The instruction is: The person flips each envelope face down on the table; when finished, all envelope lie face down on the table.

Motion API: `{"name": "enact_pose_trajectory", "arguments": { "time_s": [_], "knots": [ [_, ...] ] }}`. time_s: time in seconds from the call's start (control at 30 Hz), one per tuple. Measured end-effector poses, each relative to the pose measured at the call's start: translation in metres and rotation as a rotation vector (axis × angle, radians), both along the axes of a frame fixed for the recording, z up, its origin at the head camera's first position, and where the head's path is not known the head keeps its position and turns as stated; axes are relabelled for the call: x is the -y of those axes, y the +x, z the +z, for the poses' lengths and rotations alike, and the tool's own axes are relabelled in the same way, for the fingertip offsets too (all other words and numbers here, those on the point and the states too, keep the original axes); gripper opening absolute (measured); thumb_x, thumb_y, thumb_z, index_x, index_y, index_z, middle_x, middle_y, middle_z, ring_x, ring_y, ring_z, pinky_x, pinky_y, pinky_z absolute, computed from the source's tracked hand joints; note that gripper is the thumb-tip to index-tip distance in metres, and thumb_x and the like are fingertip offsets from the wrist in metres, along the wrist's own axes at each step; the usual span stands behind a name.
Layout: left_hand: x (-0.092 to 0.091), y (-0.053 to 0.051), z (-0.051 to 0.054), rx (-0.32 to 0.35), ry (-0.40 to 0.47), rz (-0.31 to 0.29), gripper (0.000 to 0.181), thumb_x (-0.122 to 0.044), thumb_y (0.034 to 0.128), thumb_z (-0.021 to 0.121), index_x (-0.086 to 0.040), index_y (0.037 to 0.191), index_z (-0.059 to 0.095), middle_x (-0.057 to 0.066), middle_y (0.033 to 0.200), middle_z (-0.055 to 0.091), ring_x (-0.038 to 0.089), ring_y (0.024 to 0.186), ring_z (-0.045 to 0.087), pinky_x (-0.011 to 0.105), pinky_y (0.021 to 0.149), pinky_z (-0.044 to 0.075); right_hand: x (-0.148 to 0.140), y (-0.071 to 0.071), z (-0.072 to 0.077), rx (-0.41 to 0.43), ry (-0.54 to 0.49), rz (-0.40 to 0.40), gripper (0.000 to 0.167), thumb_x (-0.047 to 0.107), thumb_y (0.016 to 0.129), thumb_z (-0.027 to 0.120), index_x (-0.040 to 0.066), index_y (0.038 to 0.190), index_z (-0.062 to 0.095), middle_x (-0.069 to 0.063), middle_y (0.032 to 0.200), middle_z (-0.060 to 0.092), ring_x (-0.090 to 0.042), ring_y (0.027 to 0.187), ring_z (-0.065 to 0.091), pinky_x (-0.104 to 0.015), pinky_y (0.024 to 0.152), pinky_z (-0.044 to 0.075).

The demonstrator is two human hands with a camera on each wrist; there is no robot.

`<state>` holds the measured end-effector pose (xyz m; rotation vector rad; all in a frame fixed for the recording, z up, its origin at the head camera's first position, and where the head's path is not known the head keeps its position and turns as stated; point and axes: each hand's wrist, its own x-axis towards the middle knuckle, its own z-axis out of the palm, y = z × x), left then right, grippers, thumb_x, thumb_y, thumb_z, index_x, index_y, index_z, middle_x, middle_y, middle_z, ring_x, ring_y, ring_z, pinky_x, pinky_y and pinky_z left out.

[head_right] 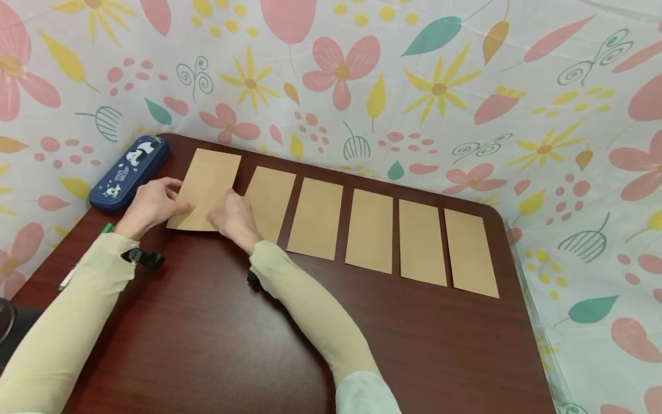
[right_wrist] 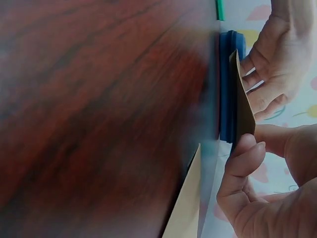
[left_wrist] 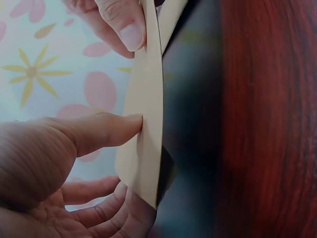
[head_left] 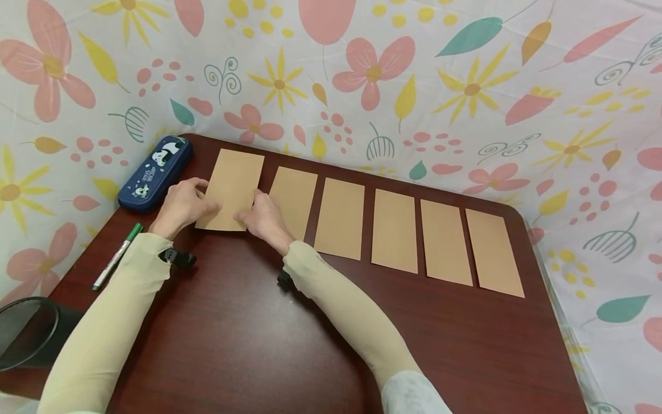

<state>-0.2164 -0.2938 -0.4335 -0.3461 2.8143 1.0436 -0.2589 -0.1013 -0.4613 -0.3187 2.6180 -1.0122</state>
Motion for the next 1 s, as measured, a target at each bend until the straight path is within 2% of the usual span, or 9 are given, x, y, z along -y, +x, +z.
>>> {"name": "enact_pose_trajectory", "arguments": {
  "time_s": [0.03, 0.1, 0.2, 0.27, 0.33, 0.6, 0.73, 0.8, 1.0],
  "knots": [
    [0.001, -0.001, -0.002, 0.013, 0.004, 0.003, 0.075, -0.033, 0.0942, 0.080, 0.002, 0.153, 0.051, 0.026, 0.119, 0.069, 0.040, 0.108, 0.062, 0.052, 0.089, 0.054, 0.002, -0.001, 0.000, 0.014, 0.013, 0.003, 0.073, 0.030, 0.095, 0.084, 0.003, 0.155, 0.054, 0.000, 0.081, 0.074, -0.015, 0.083, 0.070, -0.028, 0.087, 0.060],
    [0.002, -0.004, -0.005, 0.032, 0.009, 0.007, 0.075, -0.032, 0.0939, 0.081, 0.002, 0.154, 0.051, 0.027, 0.120, 0.068, 0.040, 0.108, 0.062, 0.053, 0.091, 0.055, 0.008, -0.010, -0.014, 0.029, 0.039, 0.006, 0.058, 0.029, 0.093, 0.084, 0.004, 0.141, 0.063, 0.000, 0.076, 0.073, -0.015, 0.075, 0.067, -0.027, 0.074, 0.058],
    [0.003, -0.006, -0.009, 0.047, 0.009, 0.007, 0.076, -0.032, 0.0936, 0.081, 0.002, 0.154, 0.050, 0.029, 0.124, 0.068, 0.041, 0.111, 0.063, 0.056, 0.094, 0.055, 0.015, -0.022, -0.033, 0.041, 0.074, 0.010, 0.026, 0.026, 0.091, 0.083, 0.008, 0.107, 0.073, 0.001, 0.068, 0.071, -0.013, 0.060, 0.060, -0.026, 0.056, 0.050],
    [0.003, -0.007, -0.011, 0.054, 0.012, 0.006, 0.076, -0.032, 0.0935, 0.081, 0.002, 0.154, 0.050, 0.029, 0.125, 0.068, 0.042, 0.111, 0.063, 0.057, 0.095, 0.055, 0.019, -0.026, -0.038, 0.032, 0.104, 0.022, 0.018, 0.024, 0.091, 0.082, 0.009, 0.090, 0.071, 0.001, 0.063, 0.071, -0.012, 0.053, 0.057, -0.026, 0.050, 0.047],
    [0.004, -0.008, -0.012, 0.056, 0.010, 0.007, 0.076, -0.032, 0.0933, 0.082, 0.002, 0.154, 0.050, 0.029, 0.125, 0.067, 0.042, 0.111, 0.063, 0.057, 0.095, 0.055, 0.022, -0.030, -0.042, 0.006, 0.127, 0.027, 0.020, 0.023, 0.091, 0.082, 0.012, 0.079, 0.070, 0.002, 0.063, 0.069, -0.012, 0.051, 0.057, -0.024, 0.048, 0.046],
    [0.004, -0.011, -0.015, 0.033, -0.019, 0.006, 0.075, -0.032, 0.0923, 0.082, 0.002, 0.152, 0.053, 0.030, 0.123, 0.070, 0.042, 0.110, 0.064, 0.056, 0.093, 0.055, 0.029, -0.033, -0.050, -0.101, 0.182, 0.039, 0.023, 0.024, 0.088, 0.085, 0.013, 0.081, 0.066, 0.001, 0.081, 0.065, -0.015, 0.068, 0.059, -0.025, 0.054, 0.049],
    [0.003, -0.012, -0.014, 0.026, -0.037, 0.000, 0.074, -0.032, 0.0919, 0.082, 0.002, 0.151, 0.054, 0.030, 0.123, 0.071, 0.043, 0.111, 0.065, 0.057, 0.095, 0.054, 0.031, -0.034, -0.052, -0.122, 0.212, 0.045, 0.024, 0.022, 0.088, 0.085, 0.014, 0.076, 0.066, 0.000, 0.084, 0.066, -0.016, 0.070, 0.059, -0.025, 0.056, 0.050],
    [0.005, -0.016, -0.019, 0.028, -0.044, 0.004, 0.074, -0.033, 0.0916, 0.082, 0.002, 0.151, 0.054, 0.029, 0.122, 0.071, 0.042, 0.111, 0.064, 0.056, 0.094, 0.054, 0.031, -0.034, -0.051, -0.124, 0.216, 0.048, 0.025, 0.021, 0.088, 0.084, 0.015, 0.073, 0.065, 0.000, 0.082, 0.066, -0.015, 0.069, 0.058, -0.025, 0.056, 0.050],
    [0.006, -0.016, -0.021, 0.057, -0.044, 0.013, 0.074, -0.034, 0.0924, 0.082, 0.001, 0.152, 0.055, 0.027, 0.121, 0.071, 0.040, 0.110, 0.064, 0.055, 0.093, 0.054, 0.031, -0.032, -0.049, -0.074, 0.205, 0.071, 0.029, 0.014, 0.089, 0.079, 0.016, 0.066, 0.062, 0.004, 0.067, 0.054, -0.014, 0.059, 0.051, -0.025, 0.048, 0.044]
  ]
}}
